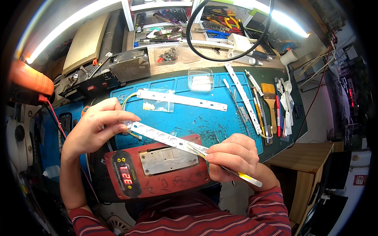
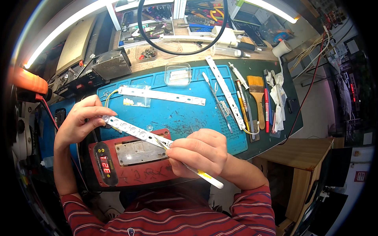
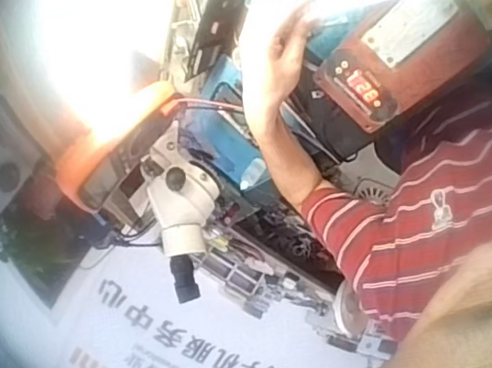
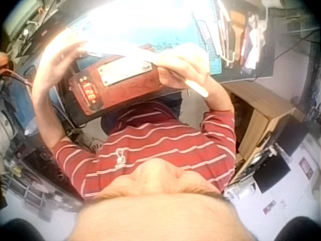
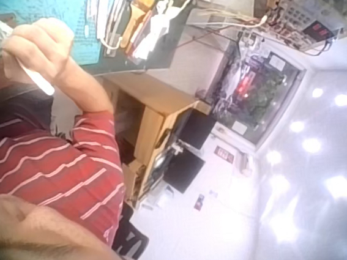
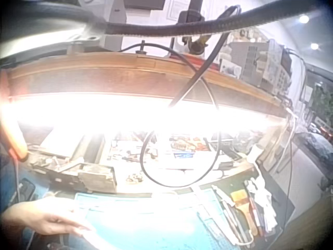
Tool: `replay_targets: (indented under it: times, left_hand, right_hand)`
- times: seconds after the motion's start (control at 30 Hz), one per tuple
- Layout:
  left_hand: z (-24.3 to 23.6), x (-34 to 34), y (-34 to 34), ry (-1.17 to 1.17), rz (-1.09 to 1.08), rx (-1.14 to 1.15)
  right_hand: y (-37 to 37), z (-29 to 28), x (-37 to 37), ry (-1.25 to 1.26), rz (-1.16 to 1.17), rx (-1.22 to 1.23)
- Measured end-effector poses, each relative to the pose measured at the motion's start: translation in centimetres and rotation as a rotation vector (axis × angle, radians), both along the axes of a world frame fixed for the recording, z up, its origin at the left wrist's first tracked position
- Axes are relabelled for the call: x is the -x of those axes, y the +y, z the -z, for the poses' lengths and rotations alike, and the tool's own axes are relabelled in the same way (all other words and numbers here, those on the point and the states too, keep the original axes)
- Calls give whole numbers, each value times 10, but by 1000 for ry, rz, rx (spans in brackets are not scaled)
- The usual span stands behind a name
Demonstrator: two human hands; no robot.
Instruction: The person retrieves a small plastic bag from a shelf and moves to a workbench. They use tweezers to handle small components on a white LED strip, placing them into circular recesses. The person repeatedly inspects the strip and adjusts the components with the tweezers.
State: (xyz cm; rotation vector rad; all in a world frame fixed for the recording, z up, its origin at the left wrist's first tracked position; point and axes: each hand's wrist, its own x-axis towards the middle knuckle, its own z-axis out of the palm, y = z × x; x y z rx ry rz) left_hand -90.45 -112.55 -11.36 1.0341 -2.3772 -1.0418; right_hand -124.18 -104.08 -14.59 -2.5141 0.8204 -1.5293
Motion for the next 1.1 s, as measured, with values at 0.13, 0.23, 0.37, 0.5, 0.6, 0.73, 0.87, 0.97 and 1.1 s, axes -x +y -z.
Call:
replay_targets:
  times: [0.13, 0.23, 0.37, 0.5, 0.6, 0.73, 0.87, 0.97, 1.1]
  left_hand:
    - [0, -1, 0, -6, 0, 0]
    - [1, 0, -1, 3, 1, 2]
    - [0, -1, -1, -17, 7, 15]
    - [-1, -1, -1, -20, 8, 15]
    - [1, 0, -1, 0, 8, 11]
    - [0, 0, 0, 7, 5, 8]
    - [0, -1, -1, -22, 13, 15]
    - [-1, -1, -1, -20, 15, 20]
    - [-2, 0, -2, -16, 25, 38]
  right_hand:
    - [0, -1, 1, 3, -7, -6]
    - [0, -1, 2, -7, -4, -3]
    - [1, 1, 1, -8, 21, 3]
    - [0, 0, 0, -9, 29, 2]
    - [0, -3, 2, 27, 37, -18]
    - [-1, 0, 1, -27, 29, -78]
    - [-2, 1, 0, -128, 35, -165]
    - [-1, -1, 0, -111, 47, -166]
    - [0, -4, 2, -56, 44, -135]
